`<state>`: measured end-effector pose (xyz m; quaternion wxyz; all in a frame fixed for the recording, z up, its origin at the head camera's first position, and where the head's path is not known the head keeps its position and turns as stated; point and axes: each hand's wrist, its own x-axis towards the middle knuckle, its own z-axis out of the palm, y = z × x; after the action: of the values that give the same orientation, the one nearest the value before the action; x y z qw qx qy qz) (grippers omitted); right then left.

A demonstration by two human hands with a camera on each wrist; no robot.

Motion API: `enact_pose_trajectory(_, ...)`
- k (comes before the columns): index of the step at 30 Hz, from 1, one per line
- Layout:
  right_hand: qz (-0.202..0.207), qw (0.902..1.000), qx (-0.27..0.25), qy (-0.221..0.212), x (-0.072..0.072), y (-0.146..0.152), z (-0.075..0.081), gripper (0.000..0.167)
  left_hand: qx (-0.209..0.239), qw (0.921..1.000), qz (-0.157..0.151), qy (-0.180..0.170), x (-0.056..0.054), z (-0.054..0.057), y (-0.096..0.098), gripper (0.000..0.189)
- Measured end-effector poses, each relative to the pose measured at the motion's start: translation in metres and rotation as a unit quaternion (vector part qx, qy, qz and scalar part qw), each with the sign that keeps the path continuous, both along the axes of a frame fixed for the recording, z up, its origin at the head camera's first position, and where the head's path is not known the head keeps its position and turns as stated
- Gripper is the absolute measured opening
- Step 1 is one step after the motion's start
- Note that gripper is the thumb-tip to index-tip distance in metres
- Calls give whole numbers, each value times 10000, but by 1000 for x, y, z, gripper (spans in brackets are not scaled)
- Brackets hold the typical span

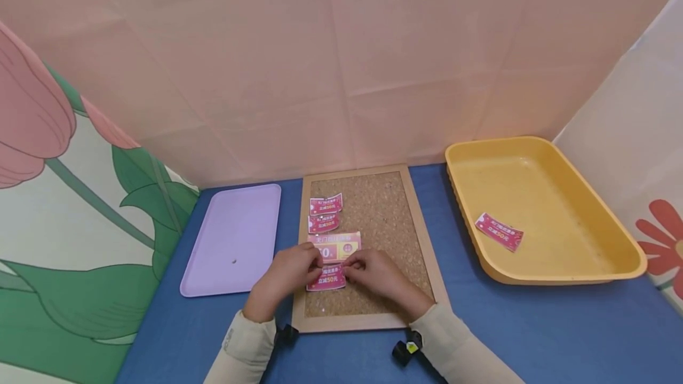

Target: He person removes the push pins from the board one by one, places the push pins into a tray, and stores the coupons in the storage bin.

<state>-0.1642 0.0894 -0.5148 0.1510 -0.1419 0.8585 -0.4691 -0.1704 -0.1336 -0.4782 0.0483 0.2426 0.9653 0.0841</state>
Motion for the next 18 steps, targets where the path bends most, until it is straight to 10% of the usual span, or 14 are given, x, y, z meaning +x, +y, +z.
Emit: enact_pose_trajectory(18,26,10000,1,49,1,-1,3,8,-100,9999,-22,92,3,2,1,10)
